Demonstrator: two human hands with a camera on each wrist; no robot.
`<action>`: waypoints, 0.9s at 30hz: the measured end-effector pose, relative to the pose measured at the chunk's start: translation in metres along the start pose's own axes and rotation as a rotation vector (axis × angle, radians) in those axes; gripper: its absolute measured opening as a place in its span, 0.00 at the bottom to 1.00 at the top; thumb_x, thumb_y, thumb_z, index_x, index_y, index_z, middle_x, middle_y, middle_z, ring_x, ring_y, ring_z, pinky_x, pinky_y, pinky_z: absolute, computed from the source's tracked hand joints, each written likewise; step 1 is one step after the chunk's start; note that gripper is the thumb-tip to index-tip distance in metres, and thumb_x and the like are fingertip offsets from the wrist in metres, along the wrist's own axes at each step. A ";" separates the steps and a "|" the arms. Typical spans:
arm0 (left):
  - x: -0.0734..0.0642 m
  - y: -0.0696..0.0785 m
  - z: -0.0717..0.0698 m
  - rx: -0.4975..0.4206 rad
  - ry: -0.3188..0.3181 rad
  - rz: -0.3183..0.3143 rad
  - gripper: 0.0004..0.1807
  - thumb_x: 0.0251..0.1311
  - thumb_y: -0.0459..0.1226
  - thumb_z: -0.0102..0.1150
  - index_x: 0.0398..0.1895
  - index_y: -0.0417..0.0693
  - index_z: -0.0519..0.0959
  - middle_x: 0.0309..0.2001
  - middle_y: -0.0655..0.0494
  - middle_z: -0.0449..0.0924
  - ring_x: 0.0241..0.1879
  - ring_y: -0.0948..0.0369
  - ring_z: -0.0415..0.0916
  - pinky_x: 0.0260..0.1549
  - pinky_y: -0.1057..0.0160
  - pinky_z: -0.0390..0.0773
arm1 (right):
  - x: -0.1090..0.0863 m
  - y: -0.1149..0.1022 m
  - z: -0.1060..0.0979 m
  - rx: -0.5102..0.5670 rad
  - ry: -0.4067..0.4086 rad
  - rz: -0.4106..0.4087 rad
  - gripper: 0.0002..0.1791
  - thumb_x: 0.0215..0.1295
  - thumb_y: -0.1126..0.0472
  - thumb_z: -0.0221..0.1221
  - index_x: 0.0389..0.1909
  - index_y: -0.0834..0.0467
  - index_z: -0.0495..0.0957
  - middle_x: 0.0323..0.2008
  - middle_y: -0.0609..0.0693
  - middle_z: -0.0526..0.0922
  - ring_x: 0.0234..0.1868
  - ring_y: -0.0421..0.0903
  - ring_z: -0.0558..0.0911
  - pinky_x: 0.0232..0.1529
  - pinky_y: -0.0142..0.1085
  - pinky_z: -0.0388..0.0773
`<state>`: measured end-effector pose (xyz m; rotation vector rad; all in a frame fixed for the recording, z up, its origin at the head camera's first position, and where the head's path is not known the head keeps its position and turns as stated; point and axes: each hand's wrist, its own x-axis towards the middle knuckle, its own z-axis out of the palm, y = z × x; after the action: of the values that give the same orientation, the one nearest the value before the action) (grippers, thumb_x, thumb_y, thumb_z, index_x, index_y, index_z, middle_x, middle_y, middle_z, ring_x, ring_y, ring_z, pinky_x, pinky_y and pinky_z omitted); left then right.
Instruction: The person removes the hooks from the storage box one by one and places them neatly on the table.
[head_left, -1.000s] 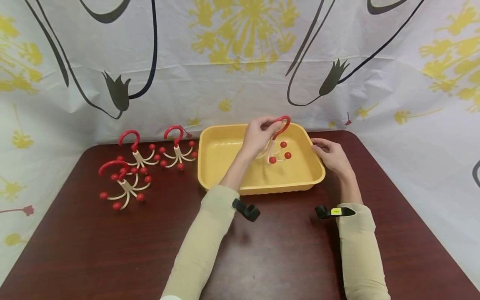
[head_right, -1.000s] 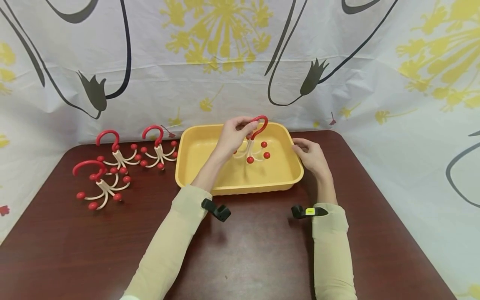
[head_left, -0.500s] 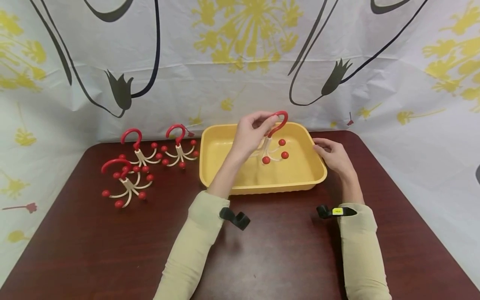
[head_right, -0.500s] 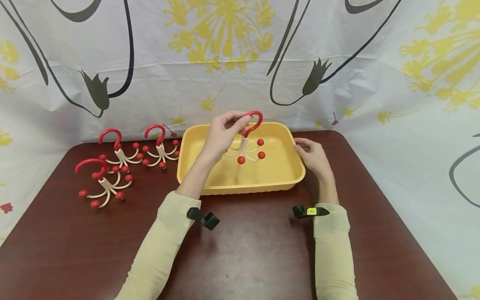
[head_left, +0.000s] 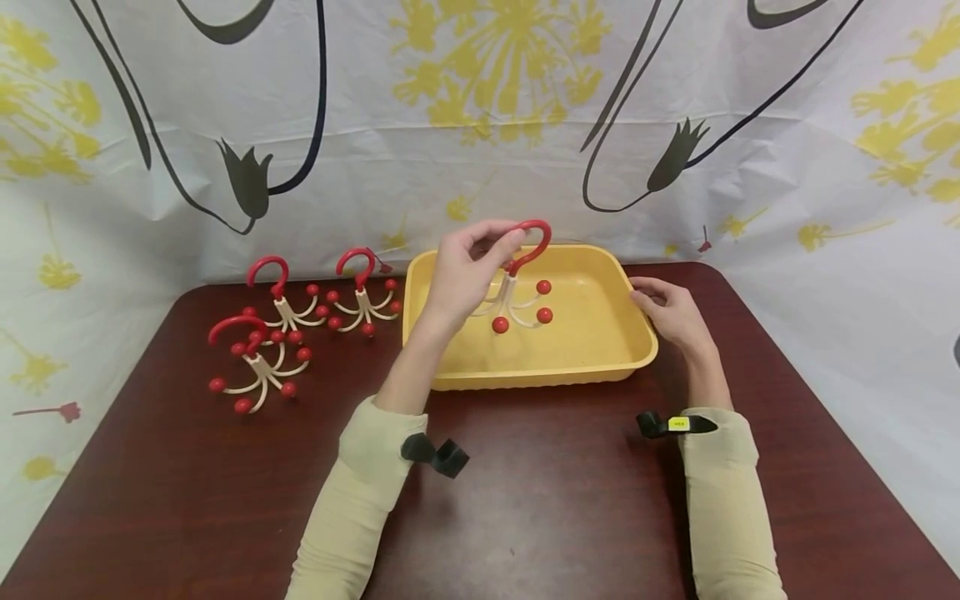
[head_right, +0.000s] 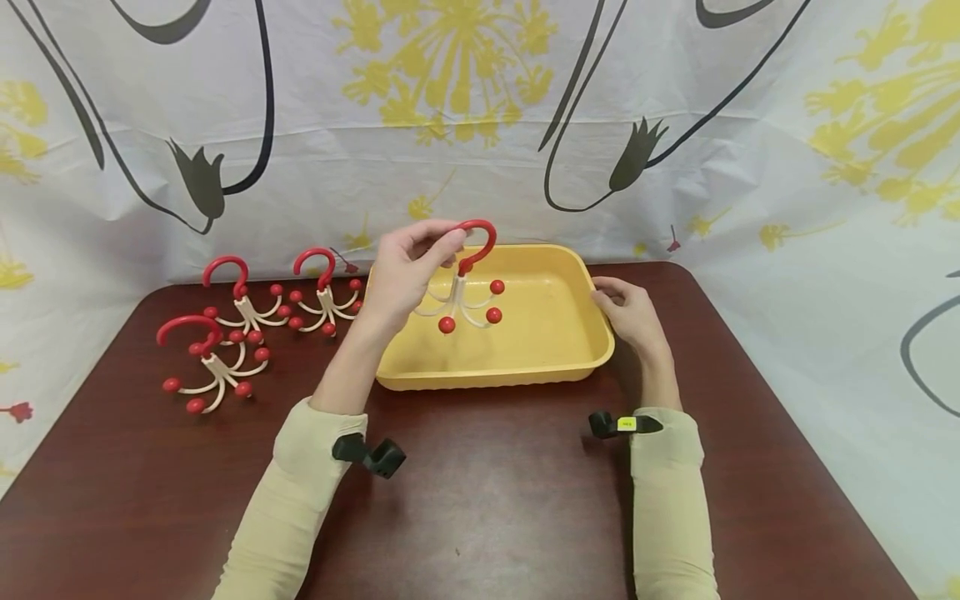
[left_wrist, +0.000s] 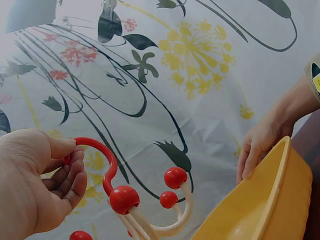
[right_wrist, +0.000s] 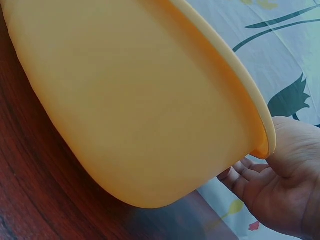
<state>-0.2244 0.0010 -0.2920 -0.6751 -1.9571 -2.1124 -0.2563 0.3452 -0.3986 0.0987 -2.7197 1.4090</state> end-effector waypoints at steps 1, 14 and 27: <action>-0.001 0.002 -0.003 0.002 0.008 0.000 0.12 0.67 0.34 0.64 0.48 0.33 0.84 0.41 0.40 0.84 0.40 0.45 0.79 0.41 0.60 0.81 | 0.000 0.000 0.000 0.002 0.000 0.000 0.27 0.78 0.53 0.53 0.69 0.65 0.70 0.56 0.67 0.78 0.40 0.31 0.80 0.37 0.23 0.78; -0.018 0.015 -0.039 0.026 0.065 0.049 0.11 0.67 0.32 0.64 0.48 0.33 0.84 0.37 0.51 0.83 0.38 0.46 0.77 0.42 0.63 0.80 | -0.001 0.000 -0.001 -0.002 0.005 -0.012 0.27 0.78 0.52 0.53 0.68 0.65 0.71 0.53 0.67 0.78 0.39 0.30 0.80 0.36 0.24 0.78; -0.037 0.022 -0.077 0.092 0.141 0.048 0.13 0.66 0.34 0.65 0.49 0.33 0.83 0.37 0.48 0.83 0.36 0.48 0.75 0.39 0.64 0.80 | -0.001 -0.001 0.001 0.014 0.005 -0.011 0.27 0.78 0.53 0.53 0.68 0.66 0.70 0.55 0.68 0.78 0.40 0.29 0.80 0.37 0.23 0.78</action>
<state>-0.1978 -0.0833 -0.2910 -0.5354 -1.9294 -1.9709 -0.2554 0.3442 -0.3987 0.1102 -2.7014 1.4240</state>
